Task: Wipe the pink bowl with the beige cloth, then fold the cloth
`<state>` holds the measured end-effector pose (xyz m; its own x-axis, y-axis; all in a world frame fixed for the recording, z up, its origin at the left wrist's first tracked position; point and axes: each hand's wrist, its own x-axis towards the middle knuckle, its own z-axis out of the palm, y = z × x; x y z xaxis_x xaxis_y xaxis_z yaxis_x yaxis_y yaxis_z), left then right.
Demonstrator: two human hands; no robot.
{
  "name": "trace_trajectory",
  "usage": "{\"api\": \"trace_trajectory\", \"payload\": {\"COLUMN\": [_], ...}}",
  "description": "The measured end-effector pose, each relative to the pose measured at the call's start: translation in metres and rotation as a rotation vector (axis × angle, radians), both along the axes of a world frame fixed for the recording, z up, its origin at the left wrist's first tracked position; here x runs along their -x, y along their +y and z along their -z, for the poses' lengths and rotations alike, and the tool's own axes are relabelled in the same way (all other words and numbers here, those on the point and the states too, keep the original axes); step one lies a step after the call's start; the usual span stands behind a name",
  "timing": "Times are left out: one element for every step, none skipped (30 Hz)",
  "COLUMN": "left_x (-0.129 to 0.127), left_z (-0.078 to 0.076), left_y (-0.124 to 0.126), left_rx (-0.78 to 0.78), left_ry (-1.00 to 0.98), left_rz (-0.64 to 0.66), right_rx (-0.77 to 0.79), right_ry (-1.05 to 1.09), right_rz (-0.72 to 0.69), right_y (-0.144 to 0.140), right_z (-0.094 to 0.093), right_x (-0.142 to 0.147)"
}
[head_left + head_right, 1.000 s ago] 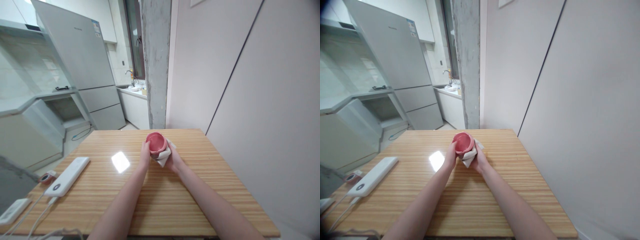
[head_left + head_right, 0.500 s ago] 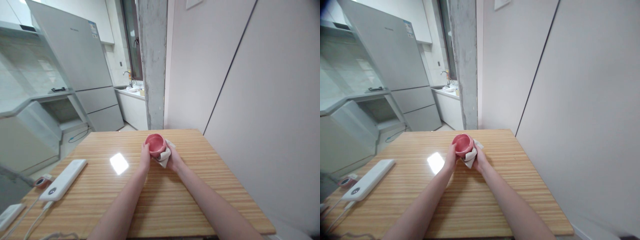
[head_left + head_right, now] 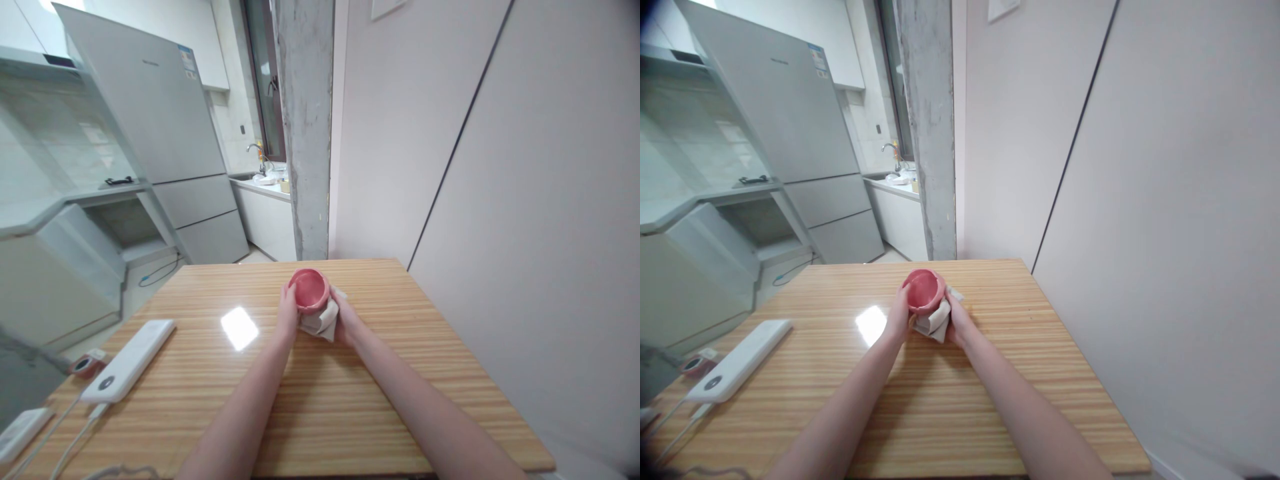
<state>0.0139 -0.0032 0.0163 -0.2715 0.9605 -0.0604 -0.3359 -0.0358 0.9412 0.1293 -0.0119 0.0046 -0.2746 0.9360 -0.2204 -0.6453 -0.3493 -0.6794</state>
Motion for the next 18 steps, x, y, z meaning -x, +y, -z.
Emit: {"api": "trace_trajectory", "payload": {"left_x": [0.0,-0.001,-0.002,-0.003,-0.004,-0.005,-0.005,-0.005,-0.004,-0.003,-0.002,-0.001,0.0,0.0,0.0,-0.001,-0.001,-0.002], "left_z": [-0.002,-0.004,-0.004,-0.004,-0.003,-0.001,0.001,0.004,0.007,0.009,0.01,0.01,0.009,0.008,0.006,0.005,0.003,0.002], "left_y": [-0.002,-0.003,-0.005,-0.006,-0.005,-0.004,-0.002,0.001,0.004,0.007,0.009,0.01,0.01,0.009,0.007,0.005,0.002,0.001], "left_rx": [0.032,0.076,0.12,0.155,0.169,0.154,0.116,0.07,0.028,-0.003,-0.026,-0.041,-0.05,-0.05,-0.029,0.015,0.073,0.123], "left_ry": [0.048,0.09,0.122,0.141,0.147,0.143,0.134,0.123,0.114,0.113,0.122,0.135,0.143,0.142,0.133,0.118,0.104,0.098], "left_rz": [0.002,0.025,0.068,0.114,0.15,0.165,0.154,0.12,0.065,0.002,-0.058,-0.103,-0.122,-0.108,-0.061,0.01,0.083,0.141], "right_rx": [0.017,0.032,0.047,0.057,0.063,0.066,0.067,0.066,0.061,0.053,0.046,0.04,0.042,0.047,0.057,0.07,0.084,0.095], "right_ry": [0.003,0.013,0.027,0.04,0.049,0.057,0.064,0.071,0.08,0.09,0.098,0.105,0.107,0.108,0.104,0.096,0.082,0.064], "right_rz": [0.065,0.135,0.19,0.223,0.237,0.237,0.224,0.197,0.15,0.084,0.013,-0.047,-0.074,-0.067,-0.029,0.028,0.083,0.127], "right_y": [0.002,0.003,0.005,0.007,0.008,0.008,0.008,0.007,0.006,0.005,0.004,0.003,0.003,0.003,0.003,0.004,0.005,0.006], "right_z": [0.0,-0.001,-0.003,-0.004,-0.005,-0.006,-0.006,-0.005,-0.003,-0.002,0.0,0.001,0.002,0.001,0.0,-0.001,-0.003,-0.005], "right_x": [-0.002,-0.005,-0.009,-0.013,-0.016,-0.017,-0.017,-0.016,-0.013,-0.01,-0.007,-0.004,-0.002,-0.002,-0.004,-0.006,-0.008,-0.011]}}
